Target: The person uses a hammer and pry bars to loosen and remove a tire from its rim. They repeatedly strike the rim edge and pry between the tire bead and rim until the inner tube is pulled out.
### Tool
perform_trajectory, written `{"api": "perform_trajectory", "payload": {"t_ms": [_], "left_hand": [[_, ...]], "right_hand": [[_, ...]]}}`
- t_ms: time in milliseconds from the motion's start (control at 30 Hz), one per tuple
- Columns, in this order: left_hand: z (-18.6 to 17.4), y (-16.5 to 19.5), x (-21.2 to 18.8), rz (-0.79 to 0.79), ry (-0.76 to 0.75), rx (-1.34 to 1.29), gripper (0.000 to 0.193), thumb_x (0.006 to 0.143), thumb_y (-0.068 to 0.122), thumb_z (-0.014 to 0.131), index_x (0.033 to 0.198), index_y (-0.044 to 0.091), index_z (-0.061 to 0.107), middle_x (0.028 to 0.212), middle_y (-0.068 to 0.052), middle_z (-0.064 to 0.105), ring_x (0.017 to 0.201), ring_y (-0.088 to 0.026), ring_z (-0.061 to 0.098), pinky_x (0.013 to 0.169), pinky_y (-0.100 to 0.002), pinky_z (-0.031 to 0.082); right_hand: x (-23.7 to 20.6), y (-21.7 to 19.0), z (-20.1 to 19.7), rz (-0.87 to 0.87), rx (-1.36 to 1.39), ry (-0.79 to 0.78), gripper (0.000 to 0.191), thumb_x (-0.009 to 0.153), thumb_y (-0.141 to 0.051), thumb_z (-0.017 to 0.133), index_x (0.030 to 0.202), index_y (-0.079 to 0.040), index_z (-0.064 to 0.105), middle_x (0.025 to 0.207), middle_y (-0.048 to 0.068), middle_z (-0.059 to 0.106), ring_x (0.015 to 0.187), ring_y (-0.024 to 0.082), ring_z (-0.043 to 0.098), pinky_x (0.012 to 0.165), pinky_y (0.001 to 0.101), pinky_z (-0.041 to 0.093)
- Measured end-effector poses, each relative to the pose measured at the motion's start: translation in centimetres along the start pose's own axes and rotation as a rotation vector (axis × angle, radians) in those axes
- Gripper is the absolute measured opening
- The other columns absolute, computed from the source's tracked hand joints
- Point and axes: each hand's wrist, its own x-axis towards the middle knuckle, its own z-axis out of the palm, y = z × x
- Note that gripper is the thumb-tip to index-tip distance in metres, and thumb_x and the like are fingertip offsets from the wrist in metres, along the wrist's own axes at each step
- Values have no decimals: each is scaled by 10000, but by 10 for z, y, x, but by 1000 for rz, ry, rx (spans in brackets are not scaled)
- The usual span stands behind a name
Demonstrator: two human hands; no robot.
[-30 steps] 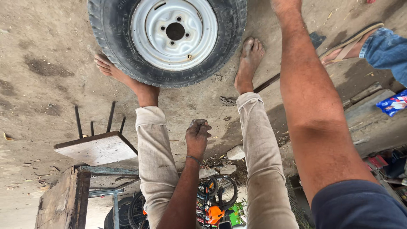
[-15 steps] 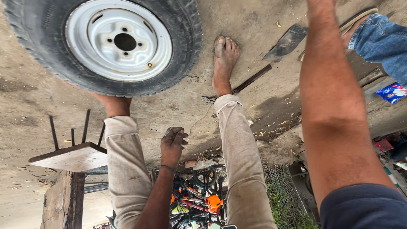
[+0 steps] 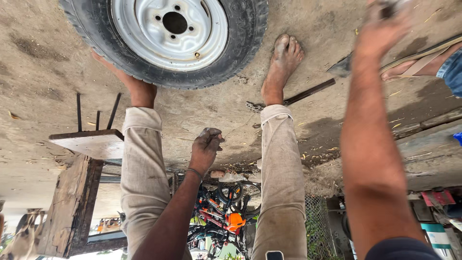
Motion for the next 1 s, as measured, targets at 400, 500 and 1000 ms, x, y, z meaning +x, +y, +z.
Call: {"api": "perform_trajectory", "payload": {"t_ms": [400, 500, 1000], "left_hand": [[-26, -19, 5, 15, 81, 51, 127, 961, 101, 600, 1004, 9, 678, 889, -49, 710, 818, -134, 738, 629, -291, 628], [-26, -10, 2, 30, 95, 39, 129, 954, 92, 609, 1008, 0, 683, 890, -61, 707, 812, -141, 735, 619, -297, 630], [-33, 32, -23, 85, -42, -177, 133, 978, 87, 587, 1029, -1, 673, 934, -73, 706, 848, -139, 728, 663, -298, 625]], "right_hand": [[-226, -237, 96, 231, 722, -331, 229, 942, 45, 771, 1124, -22, 648, 1083, 85, 717, 957, 135, 726, 828, 261, 643], [-226, -267, 97, 133, 646, -319, 237, 943, 62, 761, 1124, -6, 623, 1092, 101, 708, 1008, 165, 706, 898, 294, 605], [-233, -300, 103, -87, 226, -346, 216, 964, 3, 718, 1121, -13, 572, 1061, 119, 715, 987, 235, 746, 895, 364, 593]]}}
